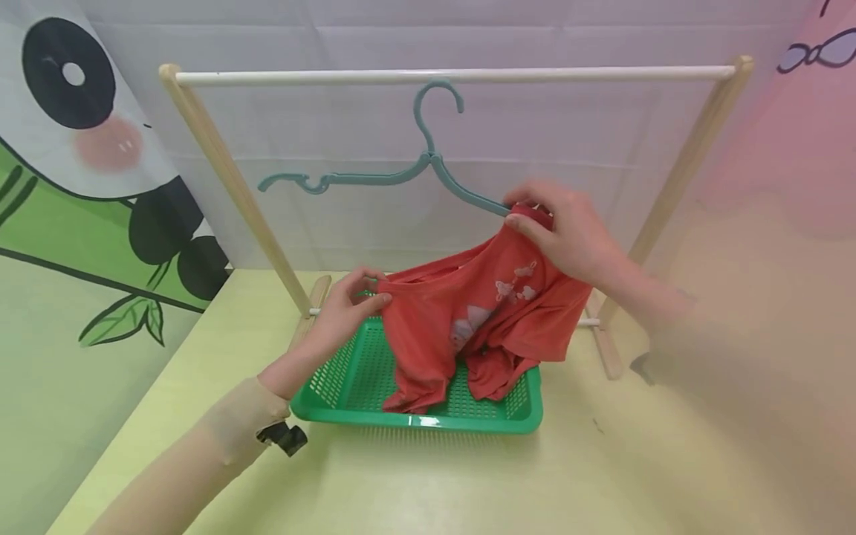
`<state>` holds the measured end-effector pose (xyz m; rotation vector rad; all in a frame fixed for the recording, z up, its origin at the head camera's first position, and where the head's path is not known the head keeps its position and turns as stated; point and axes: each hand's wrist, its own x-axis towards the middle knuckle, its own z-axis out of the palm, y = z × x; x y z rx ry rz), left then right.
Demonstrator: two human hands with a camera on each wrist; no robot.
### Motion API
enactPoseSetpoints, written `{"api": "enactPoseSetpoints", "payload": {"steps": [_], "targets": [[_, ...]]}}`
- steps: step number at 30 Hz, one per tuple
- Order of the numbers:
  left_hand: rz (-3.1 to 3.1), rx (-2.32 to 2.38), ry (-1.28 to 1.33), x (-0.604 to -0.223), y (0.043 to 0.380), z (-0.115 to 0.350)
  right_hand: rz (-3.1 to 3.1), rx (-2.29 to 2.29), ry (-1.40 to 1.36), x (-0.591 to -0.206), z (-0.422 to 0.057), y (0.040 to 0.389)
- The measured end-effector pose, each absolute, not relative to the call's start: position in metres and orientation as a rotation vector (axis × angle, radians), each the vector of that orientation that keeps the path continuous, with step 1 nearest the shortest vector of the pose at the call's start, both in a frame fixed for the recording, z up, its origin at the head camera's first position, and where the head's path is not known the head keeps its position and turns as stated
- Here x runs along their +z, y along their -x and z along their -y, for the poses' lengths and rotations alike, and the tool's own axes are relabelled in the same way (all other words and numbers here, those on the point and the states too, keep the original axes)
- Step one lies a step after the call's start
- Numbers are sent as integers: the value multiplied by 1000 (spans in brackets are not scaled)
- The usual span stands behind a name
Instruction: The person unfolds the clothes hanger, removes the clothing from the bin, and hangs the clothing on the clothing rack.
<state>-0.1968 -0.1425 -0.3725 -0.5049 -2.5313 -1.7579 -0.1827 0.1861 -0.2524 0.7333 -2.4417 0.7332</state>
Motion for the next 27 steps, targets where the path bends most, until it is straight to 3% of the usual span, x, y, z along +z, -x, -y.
{"api": "enactPoseSetpoints", "payload": {"steps": [11,18,27], "targets": [[2642,-1657,624,-371,200,148,2530,695,-773,-278,-192,196],[2488,-1418,606,-340,193,171,2588,772,-747,-285,-191,192],[2226,-1294,672,-309,212,181,2596,705,-802,-289,-194,193]]}}
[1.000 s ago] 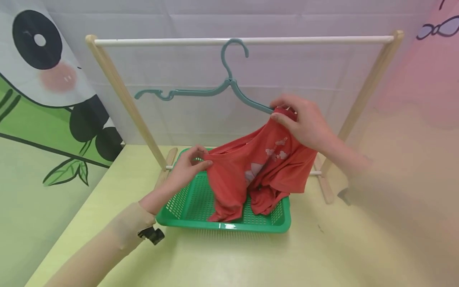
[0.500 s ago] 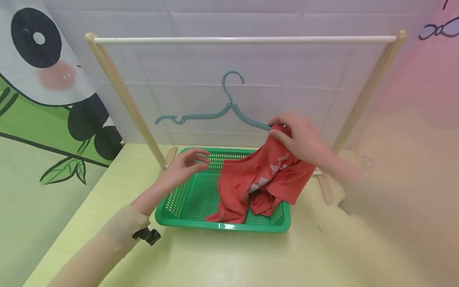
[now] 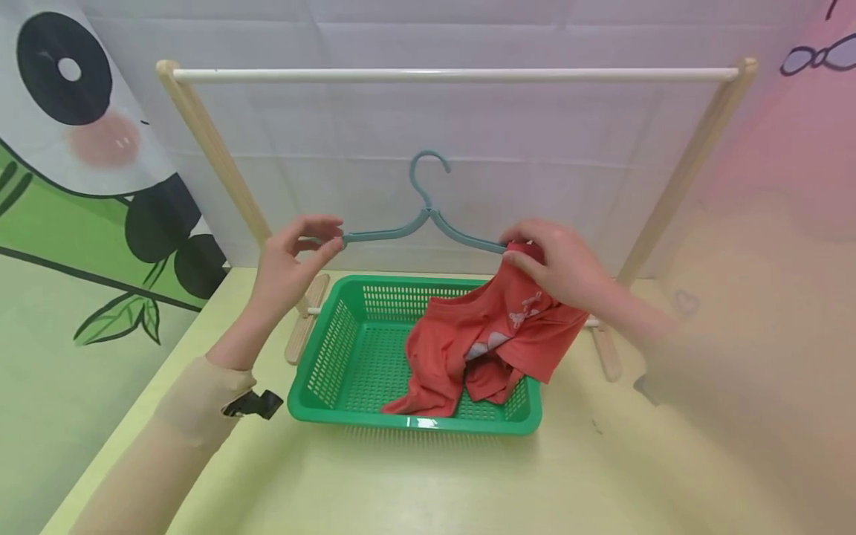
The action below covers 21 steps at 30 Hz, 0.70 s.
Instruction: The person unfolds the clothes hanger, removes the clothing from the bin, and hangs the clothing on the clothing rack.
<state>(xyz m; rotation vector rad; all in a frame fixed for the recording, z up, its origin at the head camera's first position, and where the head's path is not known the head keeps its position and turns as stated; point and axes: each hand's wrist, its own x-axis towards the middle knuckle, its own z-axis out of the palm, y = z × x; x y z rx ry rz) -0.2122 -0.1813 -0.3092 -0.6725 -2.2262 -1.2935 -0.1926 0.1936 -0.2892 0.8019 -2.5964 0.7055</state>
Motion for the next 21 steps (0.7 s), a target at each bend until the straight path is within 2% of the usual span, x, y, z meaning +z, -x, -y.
{"api": "enactPoseSetpoints", "payload": {"steps": [10,21], "targets": [[2512,-974,877,-309,233,171,2584,711,-878,-290,-199,200],[2516,-1036,825,-315,246,161,2617,812,-837,-285,-223,228]]}}
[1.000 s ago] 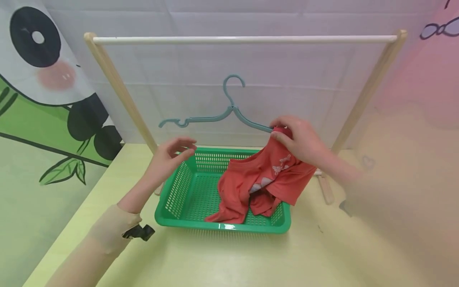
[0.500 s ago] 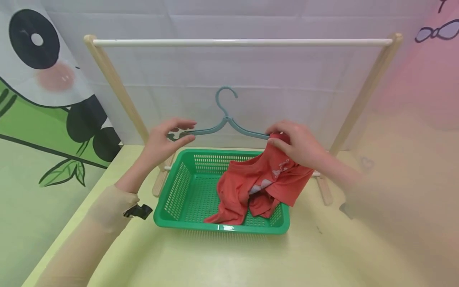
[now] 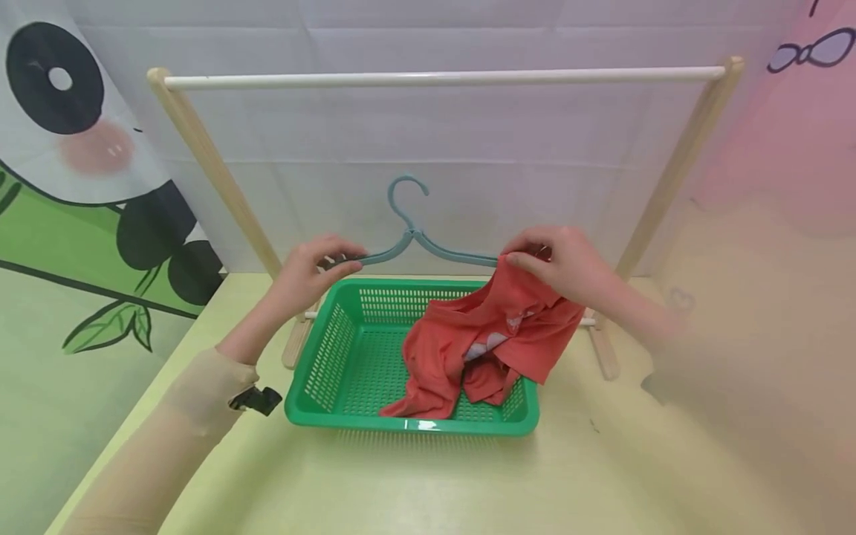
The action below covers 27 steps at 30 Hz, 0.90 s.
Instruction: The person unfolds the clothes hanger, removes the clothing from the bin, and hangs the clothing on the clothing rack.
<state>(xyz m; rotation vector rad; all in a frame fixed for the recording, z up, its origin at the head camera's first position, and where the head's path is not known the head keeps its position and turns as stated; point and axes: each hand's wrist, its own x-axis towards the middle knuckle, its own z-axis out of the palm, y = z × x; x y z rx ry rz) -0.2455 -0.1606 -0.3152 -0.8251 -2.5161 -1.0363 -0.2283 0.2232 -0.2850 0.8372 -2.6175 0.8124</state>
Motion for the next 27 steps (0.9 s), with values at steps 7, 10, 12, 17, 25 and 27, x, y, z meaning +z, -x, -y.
{"api": "enactPoseSetpoints", "payload": {"steps": [7,10,12,17,25,27], "targets": [[2558,-1030,833,-321,244,160,2476,789,-820,-273,-221,231],[2567,-1038,841,-321,244,162,2430,824,-796,-261,-217,231],[2576,-1042,830,-320,244,164,2397,852,-791,-251,-215,233],[2599,-1056,789,-315,244,174,2277,882,-863,-230,-211,241],[2550,-1167,729,-301,243,187,2138,599,-1151,-221,-206,256],[2540,-1170,725,-300,243,190,2156,522,-1237,-223,-205,258]]}}
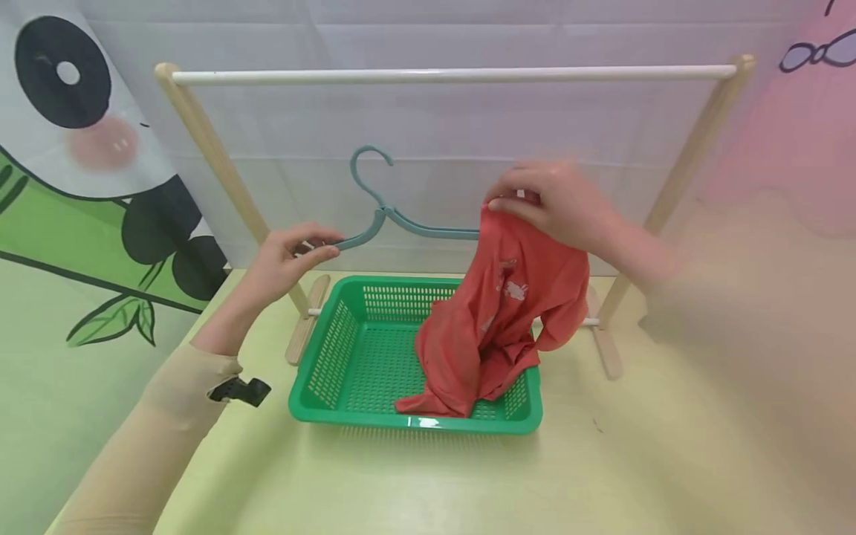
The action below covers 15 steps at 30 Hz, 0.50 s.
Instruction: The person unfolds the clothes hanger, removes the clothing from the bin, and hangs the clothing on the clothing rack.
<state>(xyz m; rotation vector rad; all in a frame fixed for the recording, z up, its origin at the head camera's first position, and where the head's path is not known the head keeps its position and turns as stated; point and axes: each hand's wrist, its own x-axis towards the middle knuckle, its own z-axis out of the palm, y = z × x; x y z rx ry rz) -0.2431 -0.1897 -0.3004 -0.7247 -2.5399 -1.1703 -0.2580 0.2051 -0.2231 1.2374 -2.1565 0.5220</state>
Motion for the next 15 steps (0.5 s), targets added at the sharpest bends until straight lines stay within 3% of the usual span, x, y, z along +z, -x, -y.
{"api": "enactPoseSetpoints", "payload": {"steps": [7,15], "targets": [[2577,-1135,847,-306,242,189,2136,506,-1369,-215,-207,258],[2552,-1214,799,-310,239,177,2134,534,-1240,-209,-194,251]]}}
